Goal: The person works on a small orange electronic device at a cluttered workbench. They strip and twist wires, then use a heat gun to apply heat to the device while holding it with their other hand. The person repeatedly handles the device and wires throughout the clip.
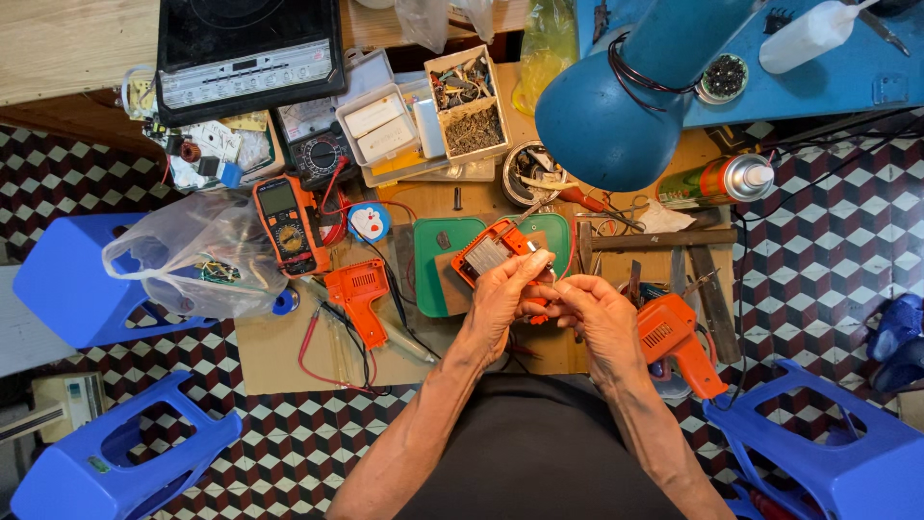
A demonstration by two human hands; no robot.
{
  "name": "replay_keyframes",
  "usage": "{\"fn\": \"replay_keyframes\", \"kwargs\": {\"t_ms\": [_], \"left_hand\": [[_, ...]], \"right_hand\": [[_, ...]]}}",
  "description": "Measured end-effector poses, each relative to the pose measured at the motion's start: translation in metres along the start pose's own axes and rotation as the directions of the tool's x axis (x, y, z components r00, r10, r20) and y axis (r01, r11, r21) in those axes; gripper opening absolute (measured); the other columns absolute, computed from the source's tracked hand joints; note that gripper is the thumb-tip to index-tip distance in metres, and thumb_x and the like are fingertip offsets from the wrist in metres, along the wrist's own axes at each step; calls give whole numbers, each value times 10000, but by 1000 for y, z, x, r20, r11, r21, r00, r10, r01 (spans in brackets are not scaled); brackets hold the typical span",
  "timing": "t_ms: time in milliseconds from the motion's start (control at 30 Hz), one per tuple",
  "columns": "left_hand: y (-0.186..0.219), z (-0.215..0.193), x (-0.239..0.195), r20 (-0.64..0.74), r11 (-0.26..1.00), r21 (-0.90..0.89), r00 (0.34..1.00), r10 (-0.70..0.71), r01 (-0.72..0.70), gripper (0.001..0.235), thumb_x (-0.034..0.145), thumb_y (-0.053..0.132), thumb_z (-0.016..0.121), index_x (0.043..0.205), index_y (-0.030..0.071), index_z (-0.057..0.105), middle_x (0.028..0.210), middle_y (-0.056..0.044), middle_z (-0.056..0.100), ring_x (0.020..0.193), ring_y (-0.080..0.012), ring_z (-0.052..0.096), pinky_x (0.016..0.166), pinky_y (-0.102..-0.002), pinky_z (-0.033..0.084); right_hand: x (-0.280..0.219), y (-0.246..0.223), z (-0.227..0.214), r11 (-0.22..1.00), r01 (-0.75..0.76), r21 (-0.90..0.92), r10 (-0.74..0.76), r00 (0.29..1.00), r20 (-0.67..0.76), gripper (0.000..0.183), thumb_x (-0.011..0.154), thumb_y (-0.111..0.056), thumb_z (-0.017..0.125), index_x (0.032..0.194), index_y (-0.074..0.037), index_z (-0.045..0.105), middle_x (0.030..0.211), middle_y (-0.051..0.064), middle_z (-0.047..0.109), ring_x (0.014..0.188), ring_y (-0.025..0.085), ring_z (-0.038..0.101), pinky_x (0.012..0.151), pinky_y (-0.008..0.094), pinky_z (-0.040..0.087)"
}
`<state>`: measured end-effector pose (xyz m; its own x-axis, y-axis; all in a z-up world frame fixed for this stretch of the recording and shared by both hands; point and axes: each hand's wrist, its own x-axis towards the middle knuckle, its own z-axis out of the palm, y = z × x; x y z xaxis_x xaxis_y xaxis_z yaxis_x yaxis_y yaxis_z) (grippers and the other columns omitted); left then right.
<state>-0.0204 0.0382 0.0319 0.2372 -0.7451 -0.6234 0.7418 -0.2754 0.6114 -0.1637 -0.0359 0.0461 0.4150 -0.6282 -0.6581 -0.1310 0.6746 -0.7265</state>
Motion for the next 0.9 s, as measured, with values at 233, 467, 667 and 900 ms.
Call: {"fn": "replay_keyframes", "kwargs": {"t_ms": [233,467,667,900], "left_hand": [[6,-1,-3,15,997,76,1000,2,-3,474,941,424,682,1194,26,726,997,-16,701,735,-41,631,521,-168,473],[5,-7,-5,57,999,25,998,-21,19,481,935,424,707,1158,-1,741,936,-6,690,706,-41,592,511,-171,425],[0,-9,-1,18,996,90,1000,-22,20,502,944,448,712,1178,8,771,807,-10,623,649,-37,505,498,-173,357],[4,-1,4,-17,987,159,1000,3,0,479,925,423,711,1148,4,775,866,-2,670,696,-32,536,501,-188,360]], "right_hand": [[3,5,-7,996,-91,7,91,995,49,194,941,-183,691,1050,-22,680,834,15,702,636,44,598,528,168,426],[6,6,-9,990,-139,14,137,986,98,173,942,-184,730,1013,-27,711,774,-8,629,602,35,560,492,157,392],[0,6,-14,994,-61,-91,66,996,55,225,934,-193,698,1060,-7,720,851,18,709,709,75,638,597,185,472],[-41,26,-106,692,28,-721,-437,811,-389,388,943,-196,683,1278,-3,649,1177,139,668,1047,251,648,915,352,519]]}}
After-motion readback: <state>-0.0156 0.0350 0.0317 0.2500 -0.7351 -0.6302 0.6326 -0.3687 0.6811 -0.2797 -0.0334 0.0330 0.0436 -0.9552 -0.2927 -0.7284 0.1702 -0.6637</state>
